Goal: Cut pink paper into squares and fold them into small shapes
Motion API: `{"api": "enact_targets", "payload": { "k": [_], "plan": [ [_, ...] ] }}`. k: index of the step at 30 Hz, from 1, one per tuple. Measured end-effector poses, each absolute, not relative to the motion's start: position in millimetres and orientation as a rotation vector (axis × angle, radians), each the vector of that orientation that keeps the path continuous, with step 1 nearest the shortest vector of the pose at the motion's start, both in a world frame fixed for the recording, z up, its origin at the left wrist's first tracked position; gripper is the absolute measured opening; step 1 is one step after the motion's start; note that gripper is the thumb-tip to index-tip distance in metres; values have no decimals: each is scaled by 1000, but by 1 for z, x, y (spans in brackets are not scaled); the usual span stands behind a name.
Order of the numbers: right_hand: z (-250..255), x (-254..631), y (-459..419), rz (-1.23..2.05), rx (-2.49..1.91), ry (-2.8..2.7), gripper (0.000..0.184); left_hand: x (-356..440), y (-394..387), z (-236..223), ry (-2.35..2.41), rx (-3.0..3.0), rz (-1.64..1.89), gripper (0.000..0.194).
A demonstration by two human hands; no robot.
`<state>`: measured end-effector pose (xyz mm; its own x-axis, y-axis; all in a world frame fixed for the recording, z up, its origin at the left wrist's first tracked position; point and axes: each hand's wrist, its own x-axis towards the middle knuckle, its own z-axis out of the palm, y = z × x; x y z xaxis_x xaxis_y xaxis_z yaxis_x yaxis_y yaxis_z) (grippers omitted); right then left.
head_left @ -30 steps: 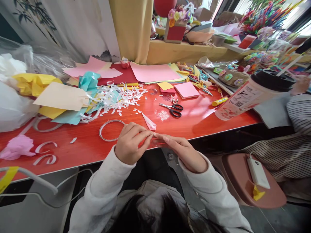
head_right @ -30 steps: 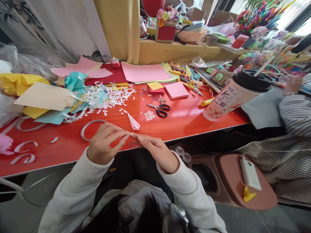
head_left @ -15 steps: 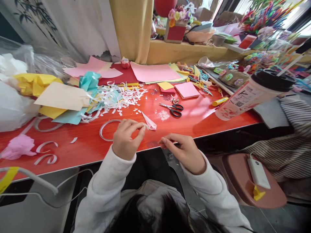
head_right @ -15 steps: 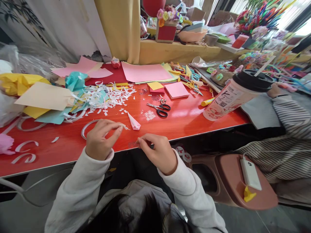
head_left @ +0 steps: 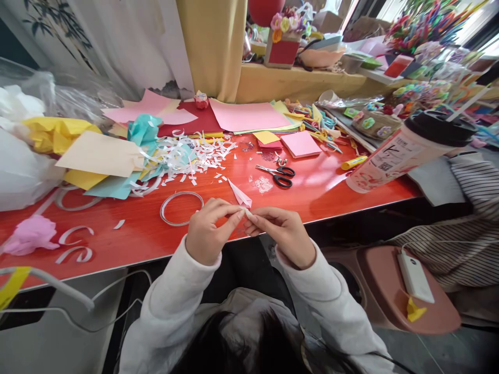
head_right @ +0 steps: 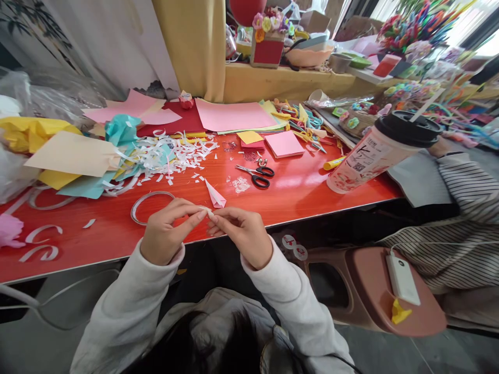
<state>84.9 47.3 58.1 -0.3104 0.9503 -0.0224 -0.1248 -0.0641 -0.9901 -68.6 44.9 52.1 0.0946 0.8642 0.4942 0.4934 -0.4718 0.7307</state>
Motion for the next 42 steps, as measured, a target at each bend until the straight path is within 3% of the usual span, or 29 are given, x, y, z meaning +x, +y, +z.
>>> {"api": "enact_targets", "payload": {
  "k": [6,15,19,26,30,36,42],
  "plan": [
    [57,85,48,1493,-981,-1323,15,-67,44,44,1418,2567,1398,16],
    [50,84,51,1627,-961,-1225,19,-67,34,42,1601,3337,1076,25],
    [48,85,53,1631,-974,-1235,18,-65,33,38,1612,3282,1125,25],
    [49,87,52,1625,-981,-1282,16,-69,37,40,1582,2397,1258,19],
    [48,90,50,1625,-998,-1351,19,-72,41,42,1421,2211,1294,12],
    [49,87,49,1612,-1030,-1348,20,-67,38,40,1497,2387,1415,4],
    [49,85,50,1720,-960,-1271,19,-67,31,40,1498,2955,1428,13]
  ]
}}
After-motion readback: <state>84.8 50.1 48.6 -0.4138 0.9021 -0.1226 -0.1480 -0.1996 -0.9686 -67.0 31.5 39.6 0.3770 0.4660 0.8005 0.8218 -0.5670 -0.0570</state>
